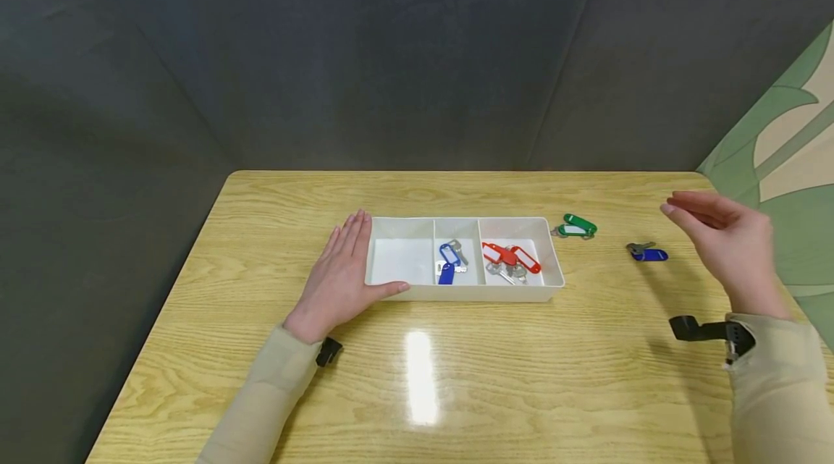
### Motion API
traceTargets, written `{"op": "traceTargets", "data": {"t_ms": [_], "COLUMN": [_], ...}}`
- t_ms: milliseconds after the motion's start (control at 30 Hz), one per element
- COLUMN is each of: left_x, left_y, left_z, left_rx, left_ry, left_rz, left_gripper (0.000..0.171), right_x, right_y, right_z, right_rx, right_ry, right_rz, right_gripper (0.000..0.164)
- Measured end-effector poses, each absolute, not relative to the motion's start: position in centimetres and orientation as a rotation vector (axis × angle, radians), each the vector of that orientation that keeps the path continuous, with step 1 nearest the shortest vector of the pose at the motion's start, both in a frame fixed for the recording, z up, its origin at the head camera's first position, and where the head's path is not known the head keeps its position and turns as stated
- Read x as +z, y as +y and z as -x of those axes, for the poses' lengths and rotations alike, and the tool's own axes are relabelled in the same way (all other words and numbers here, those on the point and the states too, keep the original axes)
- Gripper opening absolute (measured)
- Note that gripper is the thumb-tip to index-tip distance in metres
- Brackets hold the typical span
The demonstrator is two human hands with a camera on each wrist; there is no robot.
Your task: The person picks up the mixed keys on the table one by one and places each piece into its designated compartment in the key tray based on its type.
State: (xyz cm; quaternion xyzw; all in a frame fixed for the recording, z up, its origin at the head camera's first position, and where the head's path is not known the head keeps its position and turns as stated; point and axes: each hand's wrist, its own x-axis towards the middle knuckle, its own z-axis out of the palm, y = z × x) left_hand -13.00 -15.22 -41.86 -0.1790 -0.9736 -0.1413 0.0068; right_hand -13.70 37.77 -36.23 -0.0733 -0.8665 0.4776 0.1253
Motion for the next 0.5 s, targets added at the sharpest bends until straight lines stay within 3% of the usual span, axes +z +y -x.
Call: {"op": "traceTargets", "data": {"t_ms": [500], "left_x": [-41.8], "left_y": [-15.2], "left_z": [13.0], "left_rx": [-0.446], "left_ry": [-3.049], "left_rz": [0.553], "left_gripper": [0.127], "right_x": [-38.9], "right_y": [39.4], "right_z": [14.1], "right_rx": [1.310], "right_ry": [-2.631], "right_rz": [0.225], "right_gripper": [0.045]}}
